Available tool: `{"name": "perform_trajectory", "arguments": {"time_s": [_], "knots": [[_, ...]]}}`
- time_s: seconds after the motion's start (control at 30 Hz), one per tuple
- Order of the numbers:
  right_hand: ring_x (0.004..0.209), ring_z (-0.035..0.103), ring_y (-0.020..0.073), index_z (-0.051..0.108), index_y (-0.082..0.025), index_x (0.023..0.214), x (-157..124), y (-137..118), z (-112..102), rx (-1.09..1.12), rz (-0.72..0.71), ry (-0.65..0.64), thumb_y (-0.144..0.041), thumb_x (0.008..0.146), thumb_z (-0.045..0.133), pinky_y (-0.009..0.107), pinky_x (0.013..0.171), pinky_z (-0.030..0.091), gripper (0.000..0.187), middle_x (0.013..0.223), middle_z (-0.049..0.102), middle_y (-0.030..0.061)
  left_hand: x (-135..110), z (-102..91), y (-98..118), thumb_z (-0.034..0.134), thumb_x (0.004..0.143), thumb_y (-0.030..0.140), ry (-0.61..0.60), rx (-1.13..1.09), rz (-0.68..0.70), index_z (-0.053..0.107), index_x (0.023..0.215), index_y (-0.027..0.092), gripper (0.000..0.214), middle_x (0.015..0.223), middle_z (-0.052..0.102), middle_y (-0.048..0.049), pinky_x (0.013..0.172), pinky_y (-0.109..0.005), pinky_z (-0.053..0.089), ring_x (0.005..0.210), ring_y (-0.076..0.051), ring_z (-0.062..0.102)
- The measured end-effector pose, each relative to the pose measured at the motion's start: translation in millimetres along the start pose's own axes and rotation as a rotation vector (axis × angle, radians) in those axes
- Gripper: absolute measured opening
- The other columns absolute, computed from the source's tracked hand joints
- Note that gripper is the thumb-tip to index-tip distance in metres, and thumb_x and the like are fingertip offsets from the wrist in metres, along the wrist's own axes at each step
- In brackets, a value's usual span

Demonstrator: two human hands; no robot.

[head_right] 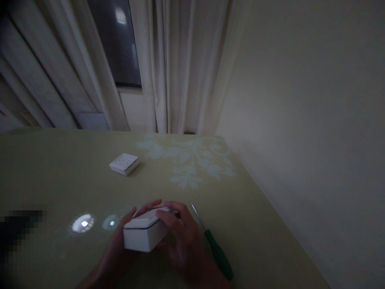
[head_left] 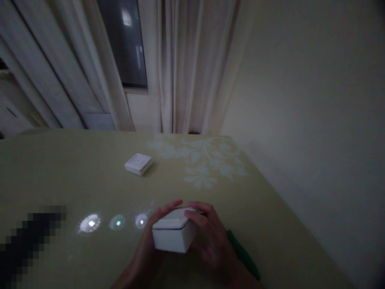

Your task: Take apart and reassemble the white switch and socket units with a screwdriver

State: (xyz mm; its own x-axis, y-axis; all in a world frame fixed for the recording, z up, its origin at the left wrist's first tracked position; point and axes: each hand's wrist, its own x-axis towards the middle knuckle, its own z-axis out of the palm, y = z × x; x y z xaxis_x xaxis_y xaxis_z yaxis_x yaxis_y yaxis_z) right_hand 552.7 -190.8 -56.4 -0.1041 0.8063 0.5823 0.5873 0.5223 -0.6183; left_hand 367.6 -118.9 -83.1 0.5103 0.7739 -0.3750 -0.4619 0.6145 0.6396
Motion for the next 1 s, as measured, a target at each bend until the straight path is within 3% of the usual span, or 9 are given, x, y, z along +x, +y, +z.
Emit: {"name": "perform_trajectory", "arguments": {"time_s": [0.07,0.13,0.2,0.3,0.43,0.53,0.6,0.77,1.0], "knots": [[0.128,0.066,0.0268,0.055,-0.038,0.151,1.9,7.1,-1.3,0.057,0.028,-0.003,-0.055,0.11,0.056,0.039,0.105,0.059,0.044,0.143,0.06,0.0103,-2.0,1.7,4.8,0.065,0.089,0.085,-0.021,0.029,0.044,0.068,0.143,0.023,0.082,0.129,0.078,-0.0119,0.08,-0.037,0.06,0.105,-0.033,0.076],[0.128,0.067,0.0257,0.057,-0.039,0.149,4.5,15.7,-4.3,0.122,0.042,-0.011,-0.054,0.11,0.057,0.039,0.106,0.058,0.042,0.141,0.062,0.0088,-4.5,-0.7,8.9,0.07,0.081,0.09,-0.092,0.128,0.119,0.066,0.142,0.025,0.09,0.127,0.077,-0.0114,0.08,-0.036,0.059,0.105,-0.034,0.076],[0.131,0.065,0.0246,0.058,-0.039,0.146,7.5,24.5,-8.3,0.164,0.044,-0.043,-0.047,0.108,0.064,0.038,0.109,0.057,0.04,0.142,0.062,0.0076,-6.7,-5.9,13.7,0.085,0.076,0.078,-0.164,0.342,0.231,0.064,0.143,0.027,0.087,0.126,0.076,-0.01,0.083,-0.036,0.06,0.107,-0.033,0.074],[0.14,0.061,0.0237,0.062,-0.037,0.141,11.5,35.2,-12.6,0.147,0.053,-0.106,-0.024,0.102,0.072,0.039,0.115,0.053,0.042,0.147,0.06,0.0072,-6.5,-13.9,22.2,0.09,0.085,0.053,-0.194,0.704,0.368,0.059,0.148,0.031,0.074,0.135,0.072,-0.0088,0.096,-0.039,0.06,0.117,-0.033,0.071],[0.143,0.06,0.0215,0.061,-0.031,0.139,13.5,41.1,-11.3,0.098,0.122,-0.212,0.0,0.092,0.058,0.04,0.119,0.05,0.057,0.151,0.06,0.0083,4.4,-21.9,28.2,0.088,0.087,0.039,-0.18,0.93,0.558,0.054,0.154,0.032,0.074,0.147,0.062,-0.0113,0.106,-0.045,0.059,0.129,-0.035,0.066],[0.144,0.059,0.0198,0.062,-0.029,0.14,14.0,38.5,-12.6,0.07,0.144,-0.24,0.005,0.088,0.047,0.042,0.122,0.048,0.064,0.15,0.063,0.0088,13.7,-25.5,28.2,0.088,0.085,0.032,-0.201,1.077,0.749,0.052,0.156,0.03,0.08,0.147,0.058,-0.0133,0.114,-0.05,0.054,0.134,-0.037,0.061],[0.148,0.055,0.0229,0.057,-0.027,0.147,15.2,34.3,-16.9,0.059,0.164,-0.253,0.0,0.089,0.056,0.045,0.126,0.044,0.064,0.155,0.06,0.0107,15.8,-25.6,27.8,0.086,0.085,0.03,-0.213,1.132,0.81,0.049,0.16,0.029,0.083,0.147,0.056,-0.0142,0.114,-0.052,0.054,0.135,-0.037,0.06],[0.158,0.041,0.0377,0.038,-0.023,0.167,26.0,22.0,-31.4,0.051,0.201,-0.379,-0.044,0.074,0.098,0.056,0.131,0.034,0.112,0.17,0.044,0.0189,7.9,-23.2,22.0,0.088,0.087,0.034,-0.255,1.109,0.808,0.046,0.163,0.031,0.087,0.157,0.053,-0.0151,0.121,-0.056,0.047,0.145,-0.041,0.054],[0.125,0.063,0.0313,0.059,-0.02,0.15,41.2,4.6,-54.8,-0.055,0.173,-0.428,-0.039,0.063,0.102,0.047,0.111,0.054,0.099,0.135,0.063,0.0117,-9.7,-6.9,15.3,0.093,0.085,0.038,-0.281,0.994,0.605,0.045,0.166,0.032,0.094,0.169,0.049,-0.0163,0.129,-0.059,0.036,0.156,-0.044,0.045]]}}
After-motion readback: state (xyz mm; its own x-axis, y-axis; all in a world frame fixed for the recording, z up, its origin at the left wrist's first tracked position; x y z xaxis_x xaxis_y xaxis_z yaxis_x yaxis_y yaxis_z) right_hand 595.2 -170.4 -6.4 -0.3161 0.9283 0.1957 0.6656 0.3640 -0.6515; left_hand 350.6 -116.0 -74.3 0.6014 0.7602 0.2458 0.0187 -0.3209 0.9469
